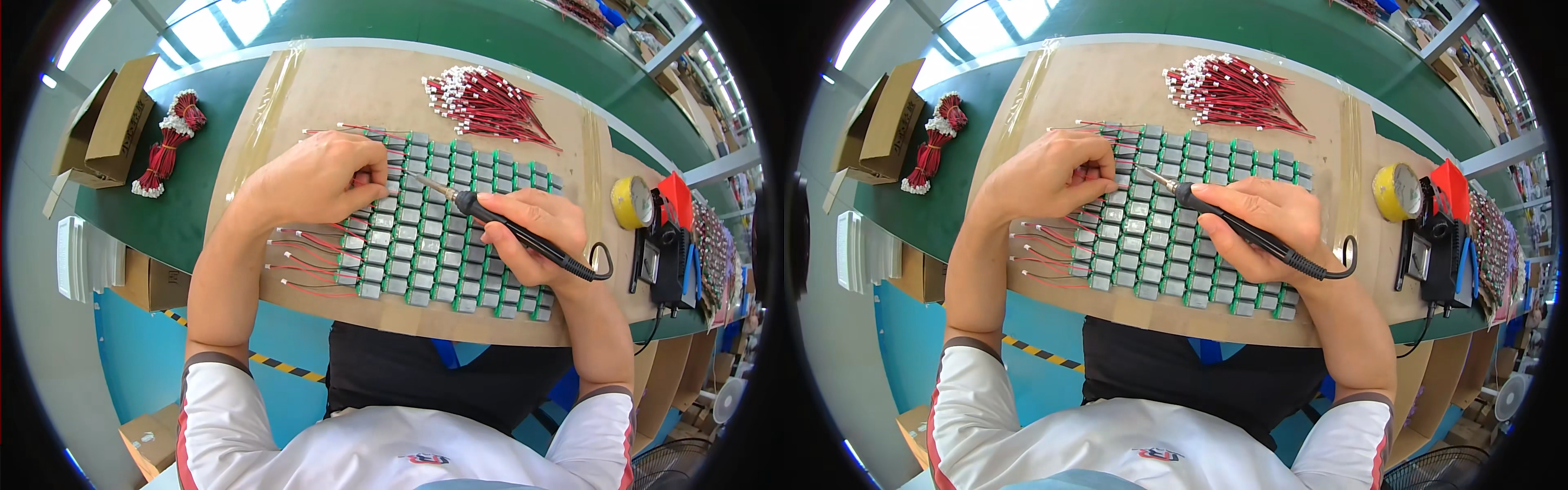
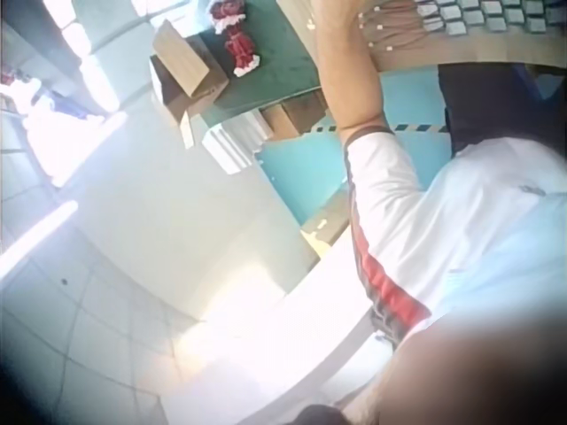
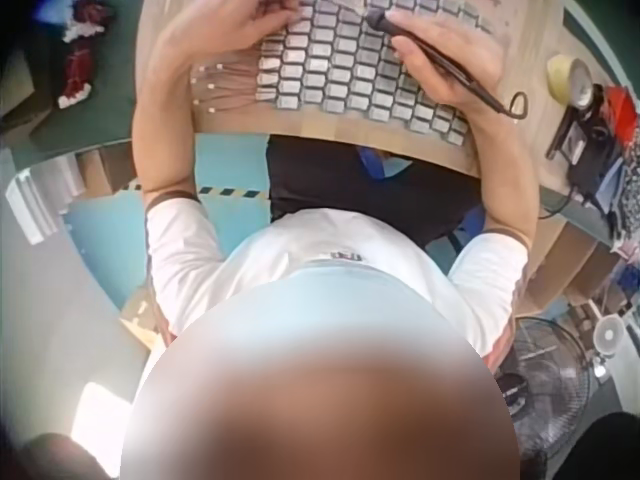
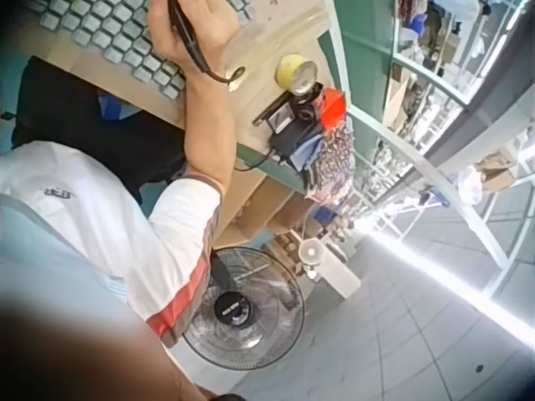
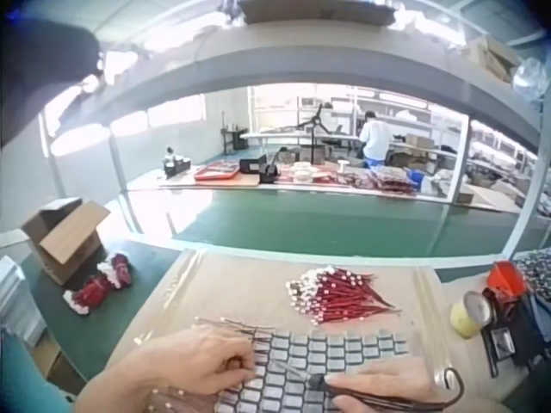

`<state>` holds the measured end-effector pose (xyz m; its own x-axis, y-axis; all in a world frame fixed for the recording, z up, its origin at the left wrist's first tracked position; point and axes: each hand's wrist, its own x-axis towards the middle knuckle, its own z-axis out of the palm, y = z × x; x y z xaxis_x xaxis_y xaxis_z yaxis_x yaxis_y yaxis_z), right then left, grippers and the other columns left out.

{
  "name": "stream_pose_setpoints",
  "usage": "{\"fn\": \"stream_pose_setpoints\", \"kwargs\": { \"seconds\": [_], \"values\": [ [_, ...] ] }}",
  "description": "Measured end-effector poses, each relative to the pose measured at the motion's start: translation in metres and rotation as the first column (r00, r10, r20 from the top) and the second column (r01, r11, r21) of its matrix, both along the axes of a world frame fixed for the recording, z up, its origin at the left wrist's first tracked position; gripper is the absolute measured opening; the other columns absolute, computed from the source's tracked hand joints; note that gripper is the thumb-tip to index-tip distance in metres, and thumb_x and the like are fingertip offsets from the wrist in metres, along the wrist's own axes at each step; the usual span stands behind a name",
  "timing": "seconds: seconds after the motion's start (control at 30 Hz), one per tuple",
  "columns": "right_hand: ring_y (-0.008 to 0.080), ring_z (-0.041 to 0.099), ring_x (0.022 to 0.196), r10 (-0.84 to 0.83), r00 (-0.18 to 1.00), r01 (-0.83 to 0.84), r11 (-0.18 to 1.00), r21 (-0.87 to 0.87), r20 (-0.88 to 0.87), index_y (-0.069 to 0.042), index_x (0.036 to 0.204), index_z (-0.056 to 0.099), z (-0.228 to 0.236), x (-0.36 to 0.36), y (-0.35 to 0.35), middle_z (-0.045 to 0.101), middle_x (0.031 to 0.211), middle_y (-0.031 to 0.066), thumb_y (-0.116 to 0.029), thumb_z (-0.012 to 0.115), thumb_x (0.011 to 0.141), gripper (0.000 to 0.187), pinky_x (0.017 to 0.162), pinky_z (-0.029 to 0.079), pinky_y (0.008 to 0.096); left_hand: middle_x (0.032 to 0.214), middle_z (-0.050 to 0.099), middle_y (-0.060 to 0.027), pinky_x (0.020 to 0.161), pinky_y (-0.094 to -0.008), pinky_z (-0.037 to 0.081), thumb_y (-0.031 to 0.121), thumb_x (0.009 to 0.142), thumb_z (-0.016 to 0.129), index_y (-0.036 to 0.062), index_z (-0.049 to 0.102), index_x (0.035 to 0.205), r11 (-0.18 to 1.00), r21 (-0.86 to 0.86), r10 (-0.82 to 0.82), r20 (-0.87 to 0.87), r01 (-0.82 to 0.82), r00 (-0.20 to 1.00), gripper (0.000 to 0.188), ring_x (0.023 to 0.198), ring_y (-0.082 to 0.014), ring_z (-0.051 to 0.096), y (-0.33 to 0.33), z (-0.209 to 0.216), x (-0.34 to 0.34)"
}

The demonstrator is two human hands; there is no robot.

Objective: The person solders red and white wires onto small electronic components arranged on a cardboard base, using a soldering iron and solder wire.

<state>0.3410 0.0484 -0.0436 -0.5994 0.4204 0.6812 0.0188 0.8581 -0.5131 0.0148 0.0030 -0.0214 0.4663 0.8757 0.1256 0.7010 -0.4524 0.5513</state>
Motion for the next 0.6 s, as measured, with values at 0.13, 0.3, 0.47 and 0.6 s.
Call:
{"fn": "stream_pose_setpoints", "kwargs": {
  "seconds": [0.13,0.3,0.47,0.6],
  "values": [
    [0.0276,0.077,0.069,0.012,1.0,-0.012,1.0,-0.013,0.004,0.004,0.117,0.081,0.0009,0.0,-0.0005,0.079,0.086,0.0182,0.001,0.084,0.084,0.033,0.061,0.06,0.034,0.081,0.068,-0.0129,0.072,-0.0424,0.052,0.011,0.091,0.08,0.0009,0.067,0.091,0.998,-0.044,0.051,0.0,-0.051,0.999,0.016,0.075,-0.0324,0.064,-0.0011,0.0011,0.001],
    [0.0263,0.076,0.067,0.036,0.999,-0.036,0.999,0.008,0.007,0.005,0.115,0.081,0.0017,0.0006,0.0011,0.078,0.085,0.018,0.001,0.083,0.083,0.033,0.059,0.059,0.033,0.08,0.067,-0.0133,0.072,-0.0417,0.053,0.011,0.091,0.079,0.0003,0.067,0.091,0.998,-0.017,0.057,-0.002,-0.057,0.998,0.017,0.075,-0.0319,0.064,-0.0003,-0.0002,0.0045],
    [0.026,0.076,0.066,0.039,0.999,-0.039,0.999,0.027,0.016,0.004,0.114,0.081,0.002,0.0002,0.0019,0.078,0.085,0.0174,0.001,0.082,0.082,0.033,0.058,0.059,0.0332,0.08,0.067,-0.0131,0.071,-0.0413,0.053,0.011,0.092,0.079,0.0004,0.066,0.09,0.998,-0.015,0.056,0.0,-0.056,0.998,0.017,0.075,-0.0315,0.064,0.0,-0.0007,0.0051],
    [0.0258,0.076,0.067,0.046,0.999,-0.046,0.998,0.038,0.012,0.003,0.114,0.081,0.0021,-0.0001,0.0025,0.078,0.084,0.0162,0.0,0.082,0.082,0.032,0.059,0.059,0.0335,0.08,0.067,-0.0129,0.072,-0.0416,0.053,0.012,0.092,0.079,0.0005,0.066,0.089,0.998,-0.001,0.061,-0.007,-0.061,0.998,0.018,0.075,-0.0315,0.064,-0.0002,-0.0011,0.0057]
  ]
}}
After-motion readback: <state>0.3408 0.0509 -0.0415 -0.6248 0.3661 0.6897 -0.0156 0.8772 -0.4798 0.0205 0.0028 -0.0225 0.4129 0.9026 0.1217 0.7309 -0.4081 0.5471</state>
